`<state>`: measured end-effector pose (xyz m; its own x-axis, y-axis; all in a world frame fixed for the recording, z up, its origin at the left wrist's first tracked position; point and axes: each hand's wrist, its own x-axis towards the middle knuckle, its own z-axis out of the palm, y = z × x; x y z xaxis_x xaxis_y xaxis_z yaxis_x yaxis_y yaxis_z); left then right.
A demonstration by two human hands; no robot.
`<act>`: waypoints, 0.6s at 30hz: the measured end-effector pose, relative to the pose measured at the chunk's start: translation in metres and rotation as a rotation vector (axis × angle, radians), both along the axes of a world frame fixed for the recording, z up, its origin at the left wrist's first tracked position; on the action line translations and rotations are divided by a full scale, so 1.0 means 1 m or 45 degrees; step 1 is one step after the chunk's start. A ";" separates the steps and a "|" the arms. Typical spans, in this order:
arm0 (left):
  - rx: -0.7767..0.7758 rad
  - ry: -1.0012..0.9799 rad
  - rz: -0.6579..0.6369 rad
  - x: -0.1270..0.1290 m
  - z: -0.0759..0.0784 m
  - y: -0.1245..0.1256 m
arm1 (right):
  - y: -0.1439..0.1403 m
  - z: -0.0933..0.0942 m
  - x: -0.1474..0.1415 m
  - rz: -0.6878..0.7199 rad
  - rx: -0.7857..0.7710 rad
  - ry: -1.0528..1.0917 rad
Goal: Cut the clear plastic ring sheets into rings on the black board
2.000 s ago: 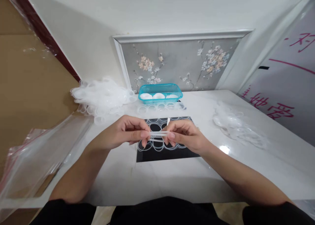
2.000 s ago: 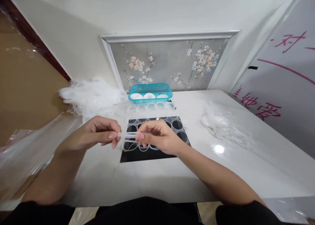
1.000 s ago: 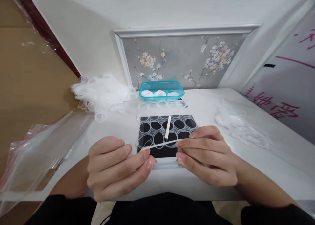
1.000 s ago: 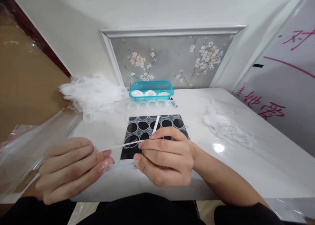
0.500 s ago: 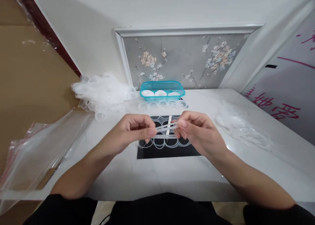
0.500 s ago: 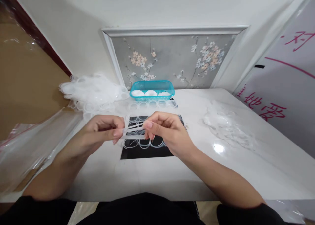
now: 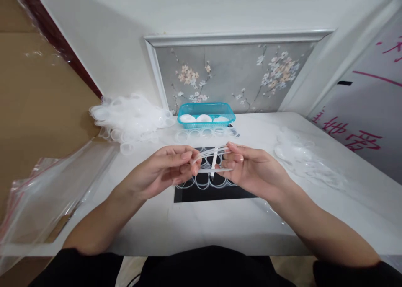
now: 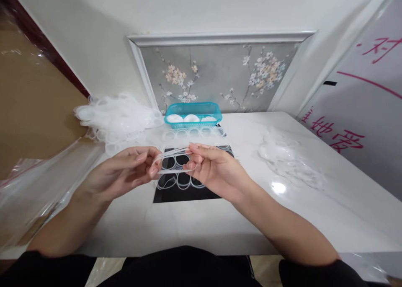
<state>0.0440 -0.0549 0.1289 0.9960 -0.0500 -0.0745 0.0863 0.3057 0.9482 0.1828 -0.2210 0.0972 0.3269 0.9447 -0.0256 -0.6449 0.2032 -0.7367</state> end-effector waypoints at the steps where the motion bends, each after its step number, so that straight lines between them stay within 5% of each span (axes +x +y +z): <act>1: -0.023 0.000 -0.010 0.000 0.000 0.000 | 0.000 0.000 0.001 -0.006 -0.014 0.016; 7: -0.086 -0.021 -0.081 -0.002 -0.002 0.002 | -0.001 0.002 0.005 -0.078 -0.008 -0.169; 11: -0.101 -0.031 -0.097 -0.002 -0.002 0.003 | -0.001 0.003 0.005 -0.113 -0.052 -0.051; 18: 0.095 -0.107 -0.090 -0.002 -0.001 -0.001 | -0.004 0.007 0.003 -0.178 0.049 -0.260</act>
<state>0.0415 -0.0561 0.1276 0.9930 -0.1179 0.0030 0.0244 0.2303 0.9728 0.1858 -0.2246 0.1038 0.4491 0.8890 0.0896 -0.4474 0.3106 -0.8387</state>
